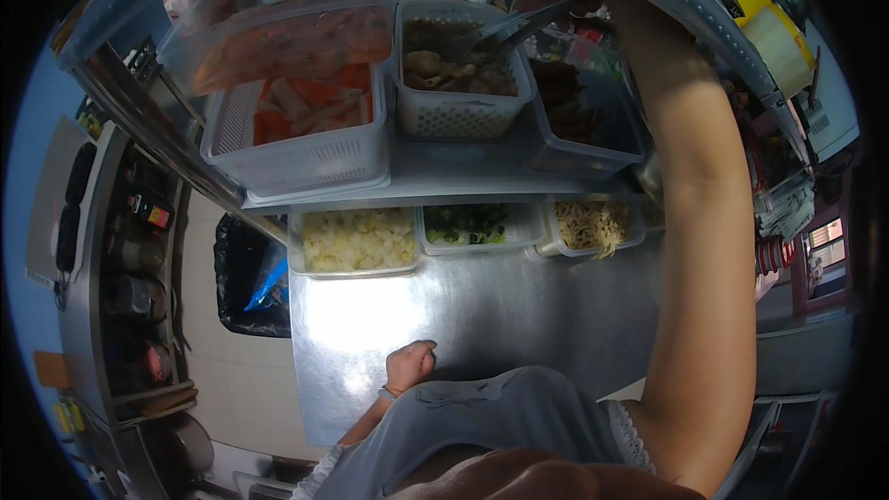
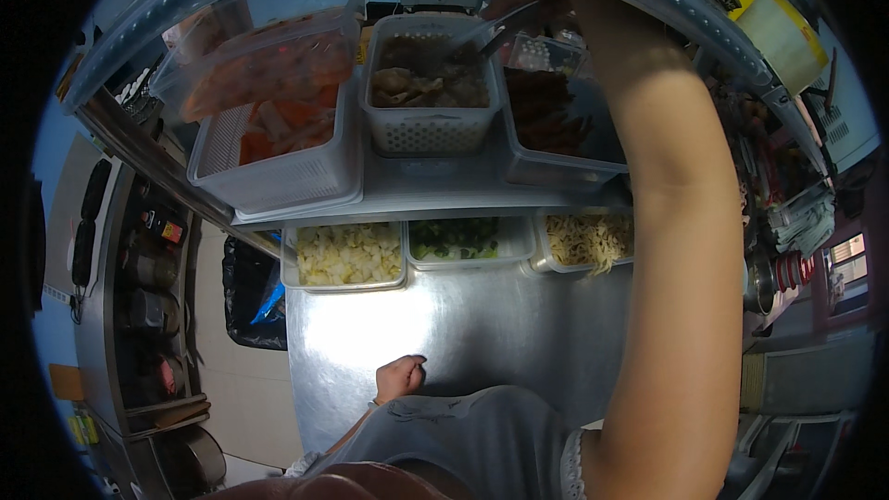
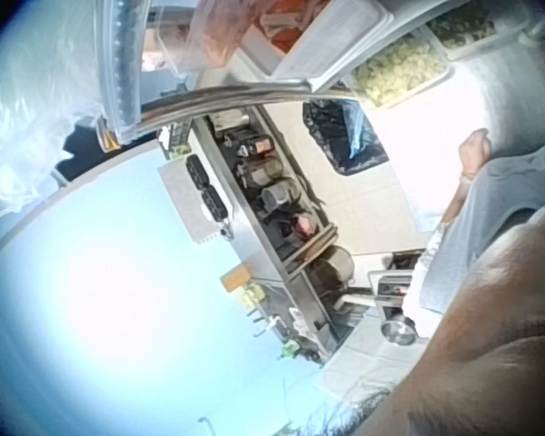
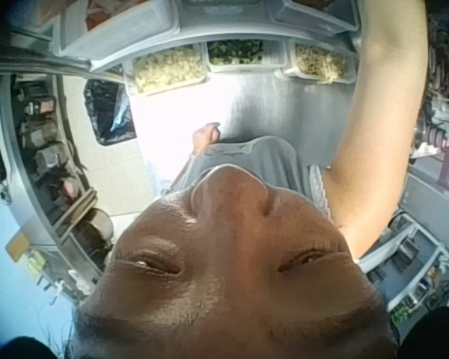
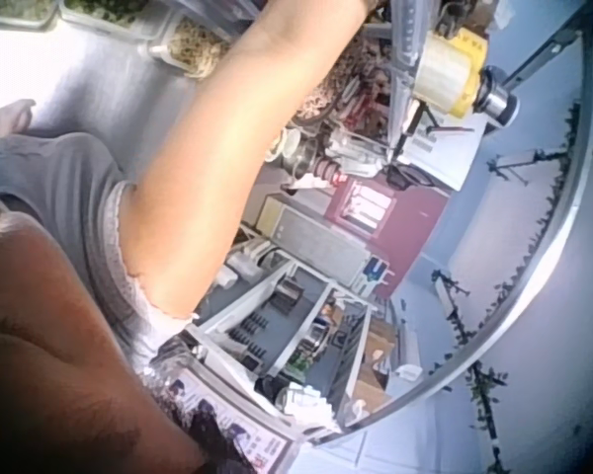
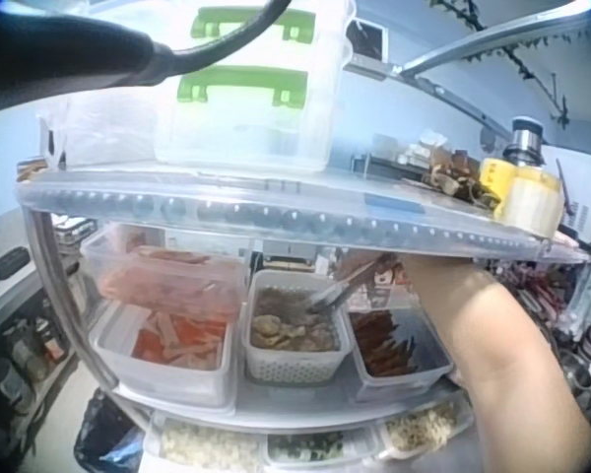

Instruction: The person assembles a food bowl by adding various ingredients from containers on a stainless steel counter. They place noodles, vegetables, tofu, and meat into a white bowl, then retrieve a fried egg from a refrigerator and add it to the mix. The person uses tongs to handle the ingredients and a digital scale to weigh the final bowl.

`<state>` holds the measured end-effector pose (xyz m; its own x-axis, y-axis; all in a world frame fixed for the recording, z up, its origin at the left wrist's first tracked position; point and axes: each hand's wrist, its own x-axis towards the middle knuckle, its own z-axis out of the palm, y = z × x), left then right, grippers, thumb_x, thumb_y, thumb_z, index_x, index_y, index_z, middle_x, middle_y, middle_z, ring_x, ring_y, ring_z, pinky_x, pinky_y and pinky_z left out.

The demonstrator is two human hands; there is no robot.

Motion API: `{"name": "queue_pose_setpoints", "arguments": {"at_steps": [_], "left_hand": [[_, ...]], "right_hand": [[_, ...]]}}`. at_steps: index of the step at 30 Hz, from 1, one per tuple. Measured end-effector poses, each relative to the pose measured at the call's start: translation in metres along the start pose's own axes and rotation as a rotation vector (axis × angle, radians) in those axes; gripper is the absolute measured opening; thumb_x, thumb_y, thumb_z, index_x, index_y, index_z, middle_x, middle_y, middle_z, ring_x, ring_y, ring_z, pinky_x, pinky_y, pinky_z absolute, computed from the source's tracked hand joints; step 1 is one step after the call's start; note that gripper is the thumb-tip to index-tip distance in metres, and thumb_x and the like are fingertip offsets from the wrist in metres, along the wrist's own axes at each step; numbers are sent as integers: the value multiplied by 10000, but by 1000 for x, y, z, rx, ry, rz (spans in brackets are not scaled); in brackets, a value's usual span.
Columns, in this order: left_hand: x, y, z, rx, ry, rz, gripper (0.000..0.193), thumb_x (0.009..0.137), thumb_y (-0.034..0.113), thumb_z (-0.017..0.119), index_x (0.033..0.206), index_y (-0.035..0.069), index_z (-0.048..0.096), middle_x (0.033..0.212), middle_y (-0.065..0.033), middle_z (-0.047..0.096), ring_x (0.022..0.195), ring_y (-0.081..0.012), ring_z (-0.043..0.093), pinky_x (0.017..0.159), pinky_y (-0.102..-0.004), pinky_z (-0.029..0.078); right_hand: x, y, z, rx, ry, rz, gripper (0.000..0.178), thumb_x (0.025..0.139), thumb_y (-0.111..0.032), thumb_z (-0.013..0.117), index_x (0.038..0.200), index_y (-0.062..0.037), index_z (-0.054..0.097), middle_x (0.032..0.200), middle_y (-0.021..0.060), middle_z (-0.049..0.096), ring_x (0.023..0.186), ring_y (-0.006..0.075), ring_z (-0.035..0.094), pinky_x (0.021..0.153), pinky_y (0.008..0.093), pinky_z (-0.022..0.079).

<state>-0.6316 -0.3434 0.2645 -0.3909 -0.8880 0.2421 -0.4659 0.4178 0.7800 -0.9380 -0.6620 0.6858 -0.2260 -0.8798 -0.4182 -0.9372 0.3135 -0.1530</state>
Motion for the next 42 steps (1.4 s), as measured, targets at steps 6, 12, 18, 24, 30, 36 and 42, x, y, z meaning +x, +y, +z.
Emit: {"name": "queue_pose_setpoints", "arguments": {"at_steps": [6, 12, 18, 24, 30, 36, 42], "left_hand": [[1, 1, -2, 10, 8, 1, 127, 698, 40, 555, 764, 112, 636, 679, -58, 621, 561, -237, 597, 504, -320, 482], [1, 3, 0, -11, -2, -38, 126, 704, 39, 554, 765, 105, 641, 668, -63, 618, 555, -239, 597, 498, -319, 481], [0, 5, 0, -1, 2, -28, 122, 716, 44, 553, 772, 98, 647, 669, -76, 620, 548, -245, 594, 496, -322, 481], [1, 8, -1, 10, 8, -18, 109, 729, 67, 556, 779, 95, 649, 673, -86, 623, 559, -252, 597, 514, -330, 482], [2, 5, 2, 41, -11, -4, 113, 739, 79, 549, 785, 98, 650, 689, -88, 625, 574, -251, 599, 527, -334, 482], [-2, 3, 1, 69, -1, -27, 119, 745, 96, 541, 794, 99, 650, 692, -90, 624, 576, -254, 597, 530, -337, 479], [-1, 3, 3, 56, -14, -22, 117, 740, 81, 549, 795, 96, 651, 686, -89, 623, 566, -250, 594, 516, -331, 475]], "right_hand": [[9, 10, 2, 96, -39, -20, 377, 830, -442, 551, 838, -82, 660, 590, 62, 581, 374, 85, 395, 366, 250, 345], [24, 34, 15, 160, 7, -64, 335, 833, -416, 566, 866, -96, 656, 611, 41, 573, 362, 43, 329, 346, 206, 291], [35, 65, 30, 383, -38, -434, 303, 837, -368, 576, 919, -91, 670, 696, 27, 620, 395, 45, 353, 376, 220, 299], [10, 77, 40, 209, 80, -518, 301, 849, -348, 557, 969, -84, 638, 669, 10, 594, 448, 63, 421, 454, 260, 371], [-32, 98, 50, 25, 413, -735, 298, 839, -376, 570, 1018, -147, 632, 771, 29, 615, 688, 148, 571, 625, 294, 438], [-95, 84, 55, -586, 707, -712, 312, 829, -264, 591, 1088, -90, 580, 914, 95, 623, 848, 224, 604, 732, 346, 469], [-111, 96, 45, -756, 729, -665, 362, 814, -313, 591, 1148, -177, 553, 864, 82, 622, 800, 256, 604, 708, 367, 476]]}}
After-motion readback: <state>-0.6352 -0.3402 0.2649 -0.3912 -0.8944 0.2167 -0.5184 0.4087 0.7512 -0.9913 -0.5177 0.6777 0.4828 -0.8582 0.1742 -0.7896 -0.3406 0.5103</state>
